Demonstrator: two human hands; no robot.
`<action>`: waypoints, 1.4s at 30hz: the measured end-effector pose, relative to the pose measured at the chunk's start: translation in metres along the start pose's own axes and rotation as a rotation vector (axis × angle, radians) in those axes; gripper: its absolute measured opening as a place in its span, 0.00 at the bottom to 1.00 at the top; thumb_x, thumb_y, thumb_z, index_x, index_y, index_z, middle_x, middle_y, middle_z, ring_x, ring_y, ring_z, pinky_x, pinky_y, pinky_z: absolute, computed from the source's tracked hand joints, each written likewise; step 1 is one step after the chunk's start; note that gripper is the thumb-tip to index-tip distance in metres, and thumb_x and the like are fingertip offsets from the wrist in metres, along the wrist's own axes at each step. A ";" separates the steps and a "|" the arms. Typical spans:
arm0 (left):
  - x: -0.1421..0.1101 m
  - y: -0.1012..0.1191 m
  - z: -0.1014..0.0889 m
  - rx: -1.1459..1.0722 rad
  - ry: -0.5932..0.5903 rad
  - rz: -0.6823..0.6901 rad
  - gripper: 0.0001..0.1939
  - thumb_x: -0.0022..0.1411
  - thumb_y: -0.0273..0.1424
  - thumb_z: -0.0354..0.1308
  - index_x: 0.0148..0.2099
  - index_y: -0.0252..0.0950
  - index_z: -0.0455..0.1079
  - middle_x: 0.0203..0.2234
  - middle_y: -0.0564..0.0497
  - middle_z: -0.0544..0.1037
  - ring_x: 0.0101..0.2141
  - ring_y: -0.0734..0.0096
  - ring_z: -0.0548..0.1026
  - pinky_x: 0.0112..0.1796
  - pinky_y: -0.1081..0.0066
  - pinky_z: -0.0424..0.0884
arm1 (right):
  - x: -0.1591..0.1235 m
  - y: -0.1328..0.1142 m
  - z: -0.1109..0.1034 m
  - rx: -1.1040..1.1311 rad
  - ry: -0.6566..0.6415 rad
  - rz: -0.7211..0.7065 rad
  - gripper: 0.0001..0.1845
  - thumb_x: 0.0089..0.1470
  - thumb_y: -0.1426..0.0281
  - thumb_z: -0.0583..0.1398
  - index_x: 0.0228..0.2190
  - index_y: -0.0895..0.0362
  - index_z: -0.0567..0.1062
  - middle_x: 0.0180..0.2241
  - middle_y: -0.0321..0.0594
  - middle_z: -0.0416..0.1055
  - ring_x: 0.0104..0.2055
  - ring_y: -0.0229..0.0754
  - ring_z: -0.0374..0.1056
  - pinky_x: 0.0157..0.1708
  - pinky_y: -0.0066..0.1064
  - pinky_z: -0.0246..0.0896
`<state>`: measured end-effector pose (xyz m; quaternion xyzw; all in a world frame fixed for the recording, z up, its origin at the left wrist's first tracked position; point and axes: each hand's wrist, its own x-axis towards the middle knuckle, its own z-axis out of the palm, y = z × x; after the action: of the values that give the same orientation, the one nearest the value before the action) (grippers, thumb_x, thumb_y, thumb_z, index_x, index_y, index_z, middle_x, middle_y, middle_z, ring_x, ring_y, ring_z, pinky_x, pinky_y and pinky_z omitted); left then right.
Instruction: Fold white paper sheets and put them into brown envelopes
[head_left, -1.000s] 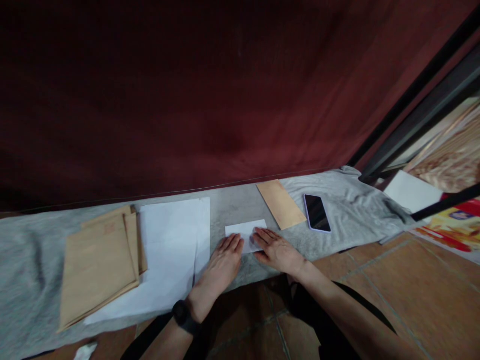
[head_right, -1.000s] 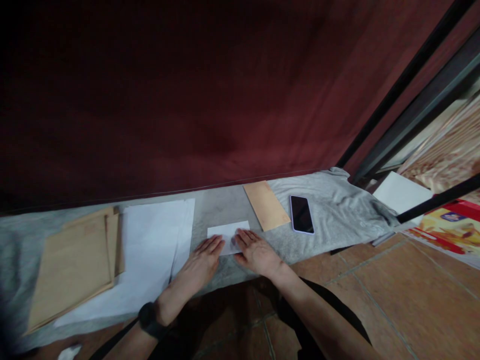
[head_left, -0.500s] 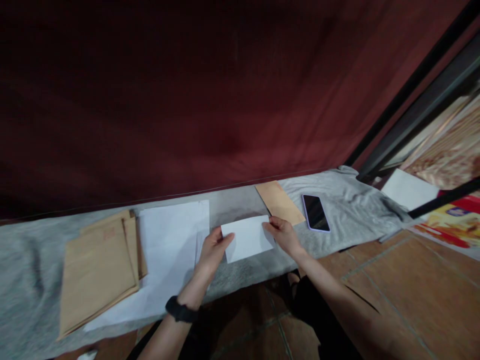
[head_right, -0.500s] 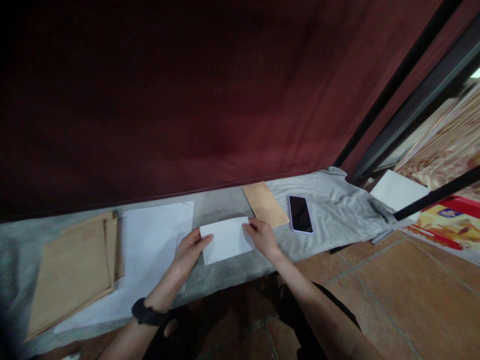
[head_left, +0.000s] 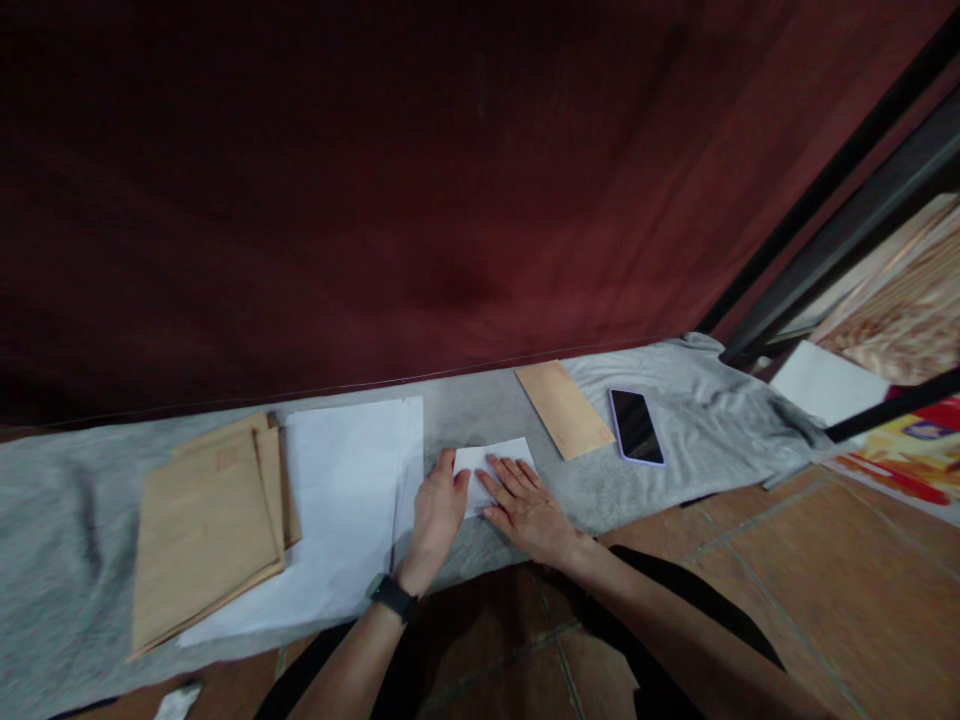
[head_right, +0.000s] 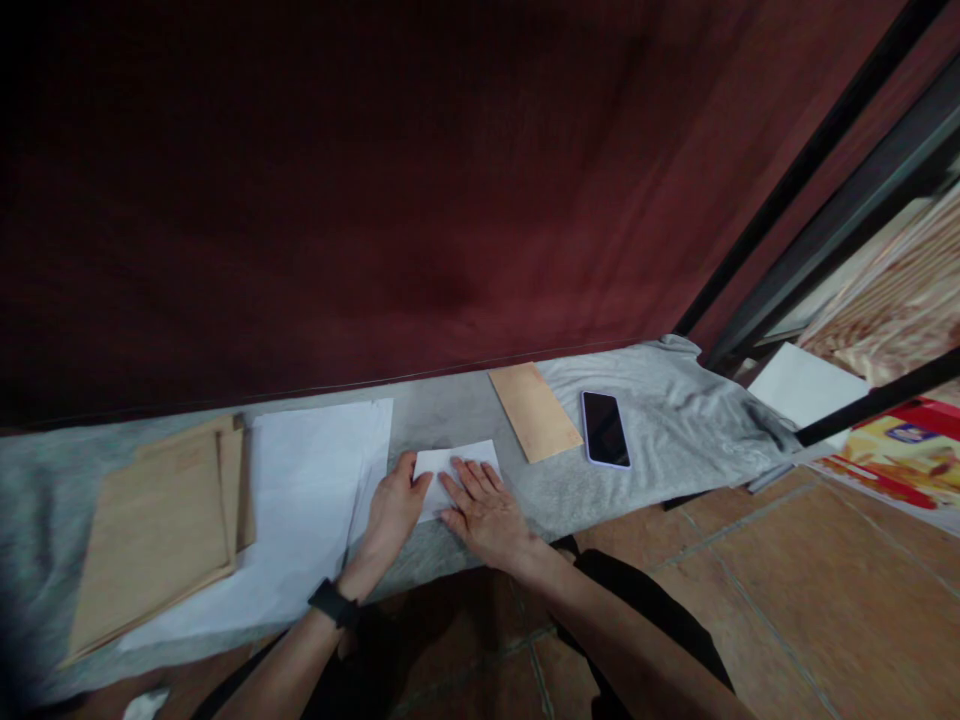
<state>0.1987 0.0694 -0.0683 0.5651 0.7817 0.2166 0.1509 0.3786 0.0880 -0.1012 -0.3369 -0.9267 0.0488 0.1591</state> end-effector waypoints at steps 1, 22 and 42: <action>0.000 0.000 0.000 0.008 0.002 0.004 0.14 0.67 0.28 0.50 0.54 0.36 0.65 0.39 0.43 0.82 0.38 0.59 0.81 0.36 0.66 0.73 | -0.002 0.000 0.002 -0.022 -0.004 0.007 0.29 0.68 0.60 0.51 0.67 0.53 0.58 0.70 0.46 0.49 0.70 0.50 0.49 0.67 0.48 0.47; -0.062 0.007 0.037 0.273 0.026 0.551 0.38 0.71 0.48 0.40 0.73 0.29 0.40 0.70 0.35 0.53 0.69 0.56 0.50 0.66 0.51 0.50 | -0.018 0.018 0.011 -0.088 -0.004 0.044 0.29 0.67 0.68 0.50 0.67 0.57 0.58 0.70 0.50 0.46 0.71 0.52 0.47 0.67 0.49 0.46; -0.070 -0.010 0.027 0.341 0.010 0.400 0.52 0.62 0.60 0.46 0.72 0.24 0.43 0.69 0.29 0.49 0.70 0.48 0.46 0.65 0.50 0.51 | -0.044 0.046 0.003 -0.078 0.093 0.072 0.38 0.69 0.58 0.49 0.70 0.61 0.42 0.69 0.56 0.49 0.69 0.55 0.51 0.65 0.51 0.51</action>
<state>0.2260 0.0049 -0.0970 0.7244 0.6805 0.1100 0.0038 0.4370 0.0951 -0.1241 -0.3780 -0.9067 0.0027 0.1869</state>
